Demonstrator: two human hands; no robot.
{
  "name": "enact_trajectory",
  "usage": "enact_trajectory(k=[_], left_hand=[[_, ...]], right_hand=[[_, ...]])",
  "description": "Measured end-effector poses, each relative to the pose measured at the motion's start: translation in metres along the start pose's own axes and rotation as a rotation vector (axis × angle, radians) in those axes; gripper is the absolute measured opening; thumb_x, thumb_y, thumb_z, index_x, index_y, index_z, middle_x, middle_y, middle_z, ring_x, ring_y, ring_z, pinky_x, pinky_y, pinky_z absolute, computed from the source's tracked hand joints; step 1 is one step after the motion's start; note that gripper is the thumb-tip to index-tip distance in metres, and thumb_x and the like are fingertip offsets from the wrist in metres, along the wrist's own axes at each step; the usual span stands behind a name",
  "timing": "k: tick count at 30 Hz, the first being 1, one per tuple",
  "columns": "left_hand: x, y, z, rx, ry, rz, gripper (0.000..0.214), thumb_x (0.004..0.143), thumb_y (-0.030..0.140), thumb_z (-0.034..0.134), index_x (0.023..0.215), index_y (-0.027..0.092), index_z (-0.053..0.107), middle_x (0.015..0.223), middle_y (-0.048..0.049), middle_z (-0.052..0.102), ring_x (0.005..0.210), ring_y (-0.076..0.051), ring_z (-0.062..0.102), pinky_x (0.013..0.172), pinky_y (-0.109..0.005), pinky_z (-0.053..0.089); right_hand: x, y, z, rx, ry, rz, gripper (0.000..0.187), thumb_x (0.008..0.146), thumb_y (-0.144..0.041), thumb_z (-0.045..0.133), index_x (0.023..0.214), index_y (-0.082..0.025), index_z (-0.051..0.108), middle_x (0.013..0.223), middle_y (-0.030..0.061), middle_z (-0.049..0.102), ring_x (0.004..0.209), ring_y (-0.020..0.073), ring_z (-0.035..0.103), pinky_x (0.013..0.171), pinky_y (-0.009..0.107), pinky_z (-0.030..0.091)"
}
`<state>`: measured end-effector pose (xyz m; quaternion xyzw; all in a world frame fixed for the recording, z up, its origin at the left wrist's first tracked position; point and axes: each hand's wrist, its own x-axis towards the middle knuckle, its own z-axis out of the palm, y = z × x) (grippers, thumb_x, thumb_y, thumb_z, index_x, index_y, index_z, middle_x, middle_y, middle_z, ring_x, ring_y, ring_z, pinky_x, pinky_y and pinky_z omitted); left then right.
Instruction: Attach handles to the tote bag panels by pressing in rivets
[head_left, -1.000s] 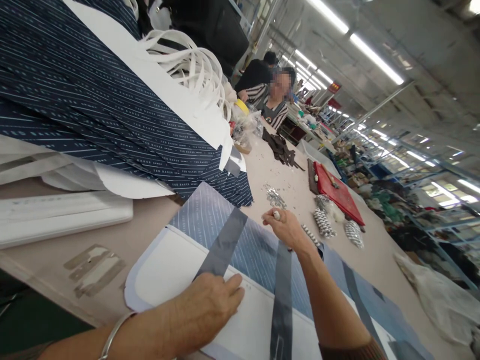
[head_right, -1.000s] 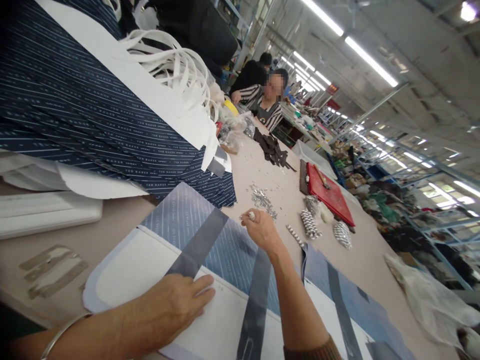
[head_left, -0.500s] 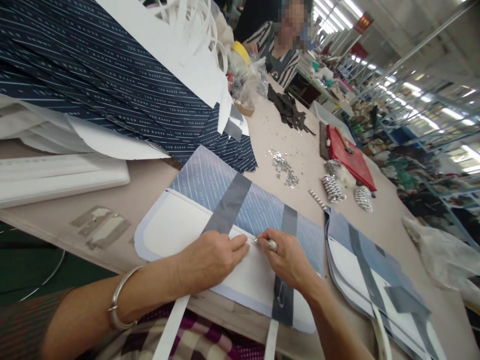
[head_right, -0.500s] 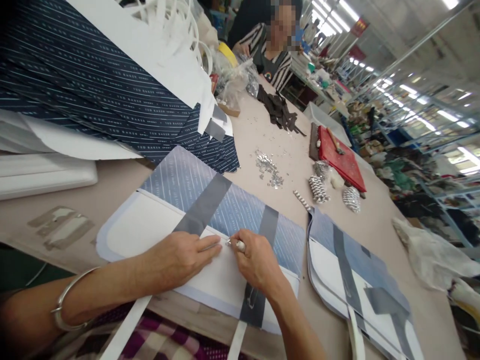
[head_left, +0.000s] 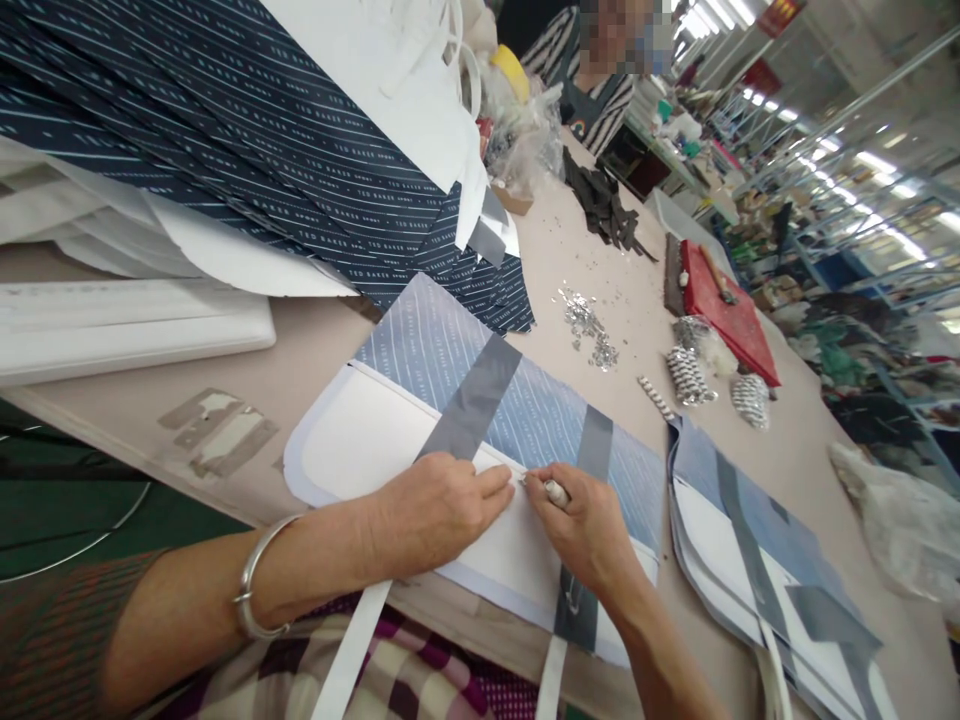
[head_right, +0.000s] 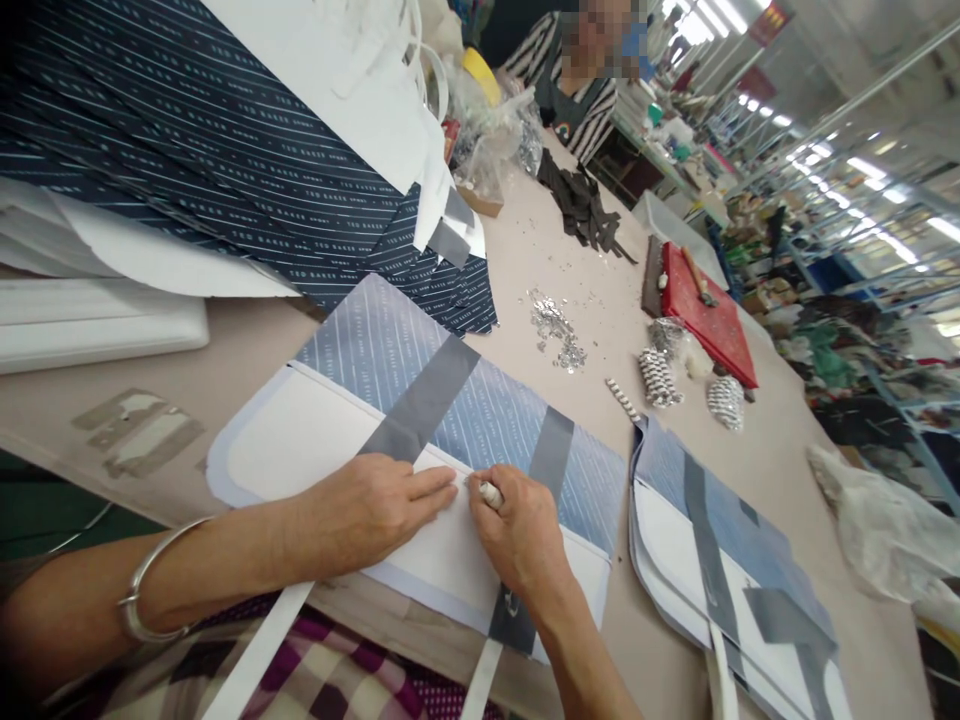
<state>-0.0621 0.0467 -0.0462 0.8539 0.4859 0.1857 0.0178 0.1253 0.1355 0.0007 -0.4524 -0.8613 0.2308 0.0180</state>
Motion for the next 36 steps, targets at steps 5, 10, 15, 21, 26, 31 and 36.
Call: enact_trajectory(k=[5, 10, 15, 21, 26, 31, 36], left_hand=[[0.0, 0.0, 0.0, -0.033, -0.006, -0.007, 0.026, 0.094, 0.015, 0.043, 0.117, 0.016, 0.056, 0.103, -0.0094, 0.063, 0.063, -0.016, 0.056, 0.053, -0.03, 0.041], [0.0, 0.0, 0.001, -0.076, -0.011, -0.022, 0.025, 0.094, 0.014, 0.042, 0.116, 0.016, 0.056, 0.103, -0.0106, 0.063, 0.065, -0.015, 0.058, 0.056, -0.029, 0.043], [0.0, 0.0, -0.001, -0.066, -0.04, -0.018, 0.026, 0.094, 0.014, 0.042, 0.117, 0.016, 0.056, 0.105, -0.0115, 0.063, 0.067, -0.016, 0.058, 0.057, -0.03, 0.043], [0.001, 0.0, -0.002, -0.044, -0.038, 0.001, 0.025, 0.094, 0.014, 0.044, 0.116, 0.015, 0.057, 0.101, -0.0083, 0.063, 0.061, -0.016, 0.055, 0.051, -0.034, 0.039], [0.002, 0.0, -0.004, -0.052, -0.047, 0.003, 0.024, 0.094, 0.014, 0.044, 0.113, 0.014, 0.058, 0.103, -0.0073, 0.063, 0.061, -0.017, 0.055, 0.049, -0.038, 0.038], [0.002, 0.0, -0.005, -0.055, -0.05, 0.001, 0.023, 0.094, 0.014, 0.044, 0.112, 0.014, 0.058, 0.099, -0.0074, 0.063, 0.061, -0.017, 0.054, 0.049, -0.037, 0.037], [0.001, 0.0, -0.003, -0.073, -0.03, -0.015, 0.024, 0.094, 0.014, 0.044, 0.115, 0.014, 0.056, 0.101, -0.0102, 0.063, 0.063, -0.016, 0.057, 0.051, -0.033, 0.04]], right_hand=[[-0.004, -0.002, 0.005, -0.063, 0.043, -0.015, 0.019, 0.089, -0.029, 0.051, 0.077, -0.021, 0.063, 0.072, 0.0012, 0.066, 0.066, 0.0171, 0.061, 0.064, 0.027, 0.037], [-0.004, -0.005, 0.006, -0.141, 0.031, 0.015, 0.022, 0.09, -0.03, 0.047, 0.07, -0.022, 0.052, 0.065, -0.0005, 0.058, 0.061, 0.0162, 0.054, 0.062, 0.028, 0.033], [0.002, -0.004, -0.001, -0.067, -0.089, 0.141, 0.031, 0.09, -0.04, 0.047, 0.065, -0.022, 0.05, 0.054, -0.0037, 0.049, 0.053, 0.014, 0.046, 0.054, 0.027, 0.027], [0.005, -0.003, -0.008, 0.049, -0.143, 0.195, 0.035, 0.088, -0.046, 0.048, 0.065, -0.021, 0.057, 0.055, -0.0031, 0.052, 0.055, 0.0137, 0.047, 0.053, 0.026, 0.029], [0.004, 0.0, -0.01, 0.109, -0.146, 0.219, 0.035, 0.088, -0.047, 0.048, 0.066, -0.021, 0.058, 0.055, -0.0036, 0.052, 0.055, 0.0134, 0.046, 0.052, 0.025, 0.03], [0.005, -0.004, -0.006, 0.046, -0.163, 0.19, 0.038, 0.088, -0.048, 0.047, 0.061, -0.022, 0.052, 0.052, -0.0036, 0.048, 0.051, 0.0131, 0.044, 0.05, 0.025, 0.027], [0.006, -0.009, -0.001, -0.068, -0.128, 0.174, 0.036, 0.088, -0.046, 0.043, 0.06, -0.023, 0.043, 0.05, -0.0031, 0.045, 0.05, 0.014, 0.042, 0.051, 0.026, 0.024]])
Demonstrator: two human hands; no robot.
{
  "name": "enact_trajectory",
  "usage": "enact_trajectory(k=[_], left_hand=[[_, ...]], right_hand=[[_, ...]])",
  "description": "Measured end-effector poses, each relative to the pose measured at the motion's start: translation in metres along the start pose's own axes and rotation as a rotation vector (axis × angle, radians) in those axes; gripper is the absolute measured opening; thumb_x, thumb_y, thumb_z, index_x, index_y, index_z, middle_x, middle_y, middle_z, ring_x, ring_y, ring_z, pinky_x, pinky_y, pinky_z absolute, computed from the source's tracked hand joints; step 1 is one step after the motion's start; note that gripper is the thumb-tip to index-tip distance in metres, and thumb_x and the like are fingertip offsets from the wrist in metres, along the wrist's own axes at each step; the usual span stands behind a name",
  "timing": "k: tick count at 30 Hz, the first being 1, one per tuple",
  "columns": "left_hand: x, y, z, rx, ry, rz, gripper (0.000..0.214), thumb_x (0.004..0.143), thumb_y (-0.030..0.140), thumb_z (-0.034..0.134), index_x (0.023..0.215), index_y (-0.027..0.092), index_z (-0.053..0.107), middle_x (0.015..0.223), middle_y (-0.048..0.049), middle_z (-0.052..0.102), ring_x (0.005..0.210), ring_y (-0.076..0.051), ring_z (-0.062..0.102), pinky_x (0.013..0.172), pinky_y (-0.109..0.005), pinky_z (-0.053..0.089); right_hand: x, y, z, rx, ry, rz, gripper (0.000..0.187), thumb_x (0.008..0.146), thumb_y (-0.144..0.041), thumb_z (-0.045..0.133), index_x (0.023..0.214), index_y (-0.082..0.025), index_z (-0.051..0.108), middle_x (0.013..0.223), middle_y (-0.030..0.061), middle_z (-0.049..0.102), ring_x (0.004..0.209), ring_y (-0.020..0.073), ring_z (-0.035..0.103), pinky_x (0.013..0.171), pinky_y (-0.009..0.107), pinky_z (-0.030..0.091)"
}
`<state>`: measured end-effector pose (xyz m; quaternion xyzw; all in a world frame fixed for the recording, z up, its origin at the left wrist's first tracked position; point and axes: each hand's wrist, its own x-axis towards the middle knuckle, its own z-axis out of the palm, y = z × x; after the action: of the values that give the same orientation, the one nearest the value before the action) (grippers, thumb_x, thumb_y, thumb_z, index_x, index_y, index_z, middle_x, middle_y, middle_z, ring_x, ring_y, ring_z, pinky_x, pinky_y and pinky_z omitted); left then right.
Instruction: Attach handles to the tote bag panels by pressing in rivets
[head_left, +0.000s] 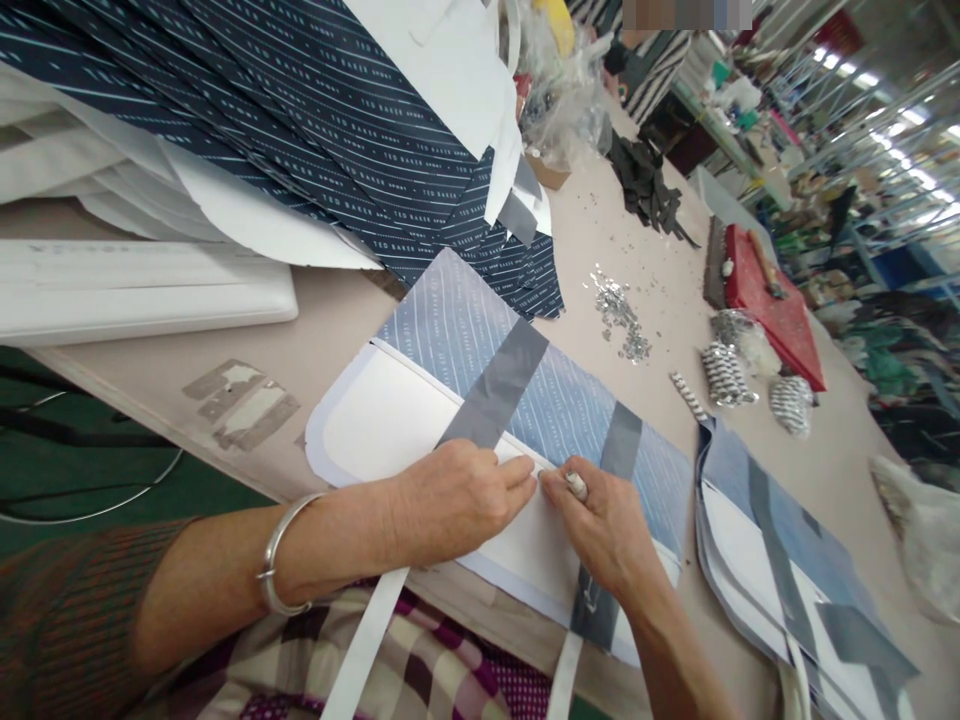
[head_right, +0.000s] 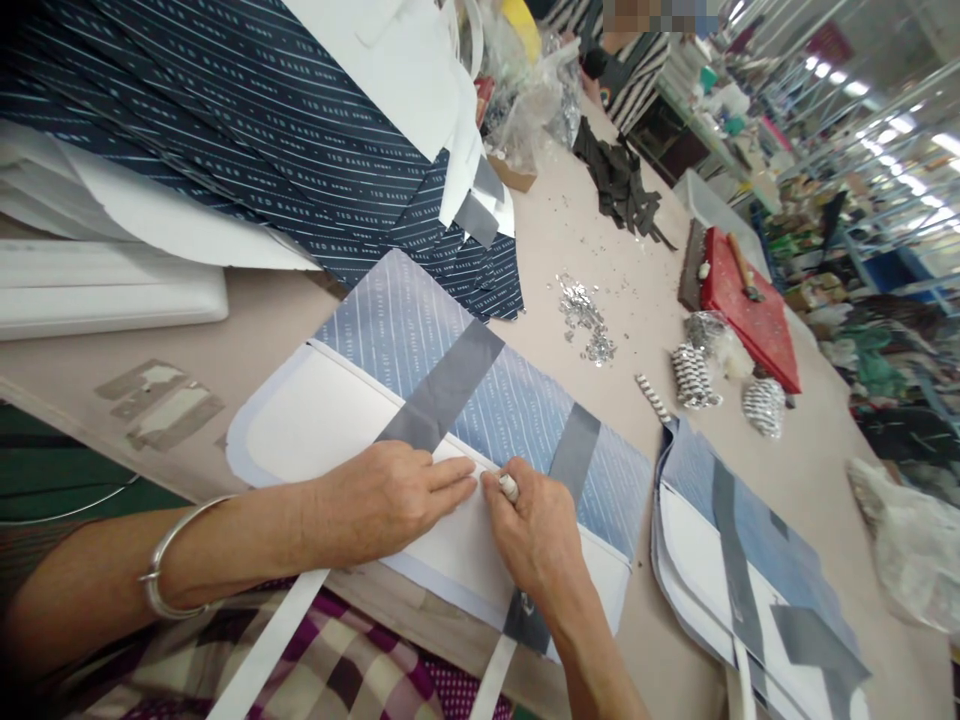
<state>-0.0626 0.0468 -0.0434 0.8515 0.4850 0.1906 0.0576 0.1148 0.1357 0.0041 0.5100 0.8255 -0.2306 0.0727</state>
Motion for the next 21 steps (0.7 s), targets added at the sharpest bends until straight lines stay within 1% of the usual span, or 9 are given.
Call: enact_trajectory(k=[3, 7, 11, 15, 21], left_hand=[[-0.0003, -0.0002, 0.0006, -0.02, 0.007, -0.001, 0.025, 0.094, 0.014, 0.043, 0.116, 0.014, 0.056, 0.101, -0.0108, 0.063, 0.066, -0.016, 0.058, 0.054, -0.031, 0.042], [-0.0004, -0.0004, 0.0003, -0.036, 0.014, -0.008, 0.026, 0.095, 0.014, 0.042, 0.117, 0.014, 0.055, 0.1, -0.0104, 0.063, 0.066, -0.015, 0.058, 0.055, -0.03, 0.044], [-0.0006, -0.0003, 0.0002, -0.048, 0.022, -0.009, 0.025, 0.095, 0.014, 0.041, 0.115, 0.015, 0.056, 0.1, -0.0103, 0.063, 0.065, -0.015, 0.058, 0.056, -0.029, 0.044], [-0.0003, 0.0, 0.0004, -0.026, 0.022, -0.007, 0.023, 0.094, 0.014, 0.042, 0.112, 0.015, 0.056, 0.1, -0.0101, 0.063, 0.064, -0.015, 0.057, 0.054, -0.03, 0.043], [0.0007, -0.0006, -0.0021, 0.003, -0.016, 0.011, 0.023, 0.094, 0.015, 0.043, 0.113, 0.014, 0.057, 0.103, -0.007, 0.063, 0.061, -0.017, 0.056, 0.05, -0.036, 0.041]], right_hand=[[-0.0011, -0.0017, 0.0018, -0.042, 0.014, 0.001, 0.034, 0.088, -0.045, 0.042, 0.061, -0.024, 0.041, 0.05, -0.0026, 0.045, 0.05, 0.0148, 0.042, 0.052, 0.027, 0.024], [-0.0021, -0.0021, 0.004, -0.073, 0.057, -0.021, 0.033, 0.088, -0.041, 0.041, 0.061, -0.024, 0.038, 0.05, -0.0032, 0.043, 0.049, 0.0141, 0.039, 0.052, 0.027, 0.022], [-0.001, -0.0012, 0.0045, -0.07, 0.078, -0.031, 0.032, 0.086, -0.041, 0.043, 0.059, -0.024, 0.038, 0.048, -0.0037, 0.041, 0.047, 0.0137, 0.037, 0.051, 0.027, 0.022], [-0.0006, 0.001, 0.0026, 0.018, 0.065, 0.005, 0.034, 0.085, -0.043, 0.045, 0.057, -0.024, 0.04, 0.048, -0.0039, 0.042, 0.048, 0.0137, 0.04, 0.05, 0.027, 0.024], [0.0006, 0.0051, -0.0004, 0.144, 0.045, 0.07, 0.036, 0.084, -0.046, 0.048, 0.057, -0.023, 0.044, 0.051, -0.0043, 0.044, 0.052, 0.0132, 0.042, 0.051, 0.026, 0.028]])
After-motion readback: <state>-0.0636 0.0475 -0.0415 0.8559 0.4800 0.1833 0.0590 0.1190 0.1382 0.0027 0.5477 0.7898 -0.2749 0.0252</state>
